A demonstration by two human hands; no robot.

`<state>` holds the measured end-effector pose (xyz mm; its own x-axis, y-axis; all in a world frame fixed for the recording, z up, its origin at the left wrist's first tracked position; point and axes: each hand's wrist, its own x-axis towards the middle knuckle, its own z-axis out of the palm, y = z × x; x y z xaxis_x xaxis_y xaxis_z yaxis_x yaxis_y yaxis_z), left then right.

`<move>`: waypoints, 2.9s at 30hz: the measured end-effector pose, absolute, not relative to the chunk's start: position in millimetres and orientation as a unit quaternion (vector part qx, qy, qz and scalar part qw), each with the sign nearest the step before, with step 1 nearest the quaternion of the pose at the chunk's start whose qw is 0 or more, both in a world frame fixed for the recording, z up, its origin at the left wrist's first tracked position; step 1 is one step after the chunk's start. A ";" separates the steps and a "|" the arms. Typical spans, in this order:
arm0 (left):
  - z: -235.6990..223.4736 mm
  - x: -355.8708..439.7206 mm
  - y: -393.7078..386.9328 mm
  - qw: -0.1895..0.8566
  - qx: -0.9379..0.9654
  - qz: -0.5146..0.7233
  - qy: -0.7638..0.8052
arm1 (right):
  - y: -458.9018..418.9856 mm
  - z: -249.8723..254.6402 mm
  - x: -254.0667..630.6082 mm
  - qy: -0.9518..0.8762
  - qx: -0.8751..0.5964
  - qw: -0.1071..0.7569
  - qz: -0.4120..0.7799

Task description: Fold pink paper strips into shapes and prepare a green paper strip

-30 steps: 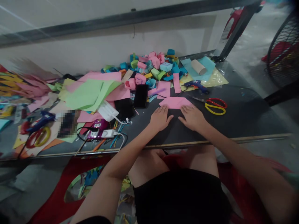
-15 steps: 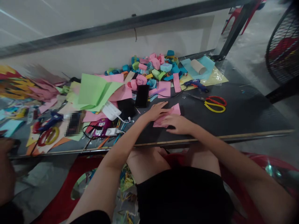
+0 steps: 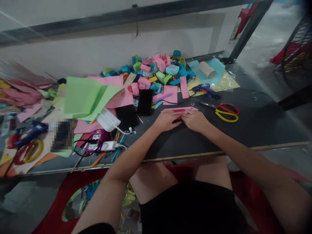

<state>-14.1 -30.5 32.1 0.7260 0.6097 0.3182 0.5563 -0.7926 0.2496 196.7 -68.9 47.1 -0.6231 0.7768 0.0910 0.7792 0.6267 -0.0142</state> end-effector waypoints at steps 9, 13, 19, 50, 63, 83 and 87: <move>19.9 -21.9 -25.0 0.122 0.900 0.260 0.327 | -27.1 37.3 233.3 -0.863 -0.416 0.216 0.191; 19.2 -21.9 -17.1 0.166 0.850 0.307 0.395 | -23.4 32.4 232.7 -0.815 -0.476 0.247 0.219; 23.0 -20.3 -18.3 0.188 0.801 0.301 0.483 | -25.8 35.9 228.0 -0.765 -0.571 0.236 0.182; 25.6 3.3 -67.4 0.003 0.851 0.143 0.506 | -60.2 40.4 201.8 -0.823 -0.548 0.123 -0.087; 26.6 -9.5 -100.2 0.032 0.852 0.100 0.513 | -100.4 20.1 199.0 -0.856 -0.490 0.118 0.110; 34.1 -7.7 -97.5 0.014 0.856 0.115 0.504 | -131.6 29.5 201.3 -0.820 -0.541 0.181 0.035; 32.8 -6.5 -98.0 0.009 0.854 0.120 0.506 | -134.9 32.8 195.6 -0.819 -0.546 0.173 0.024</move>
<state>-6.5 -98.0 32.8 0.4600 0.8662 0.1955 0.8619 -0.4884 0.1360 195.6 -134.9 32.8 -0.3431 0.9034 0.2571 0.8871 0.4016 -0.2274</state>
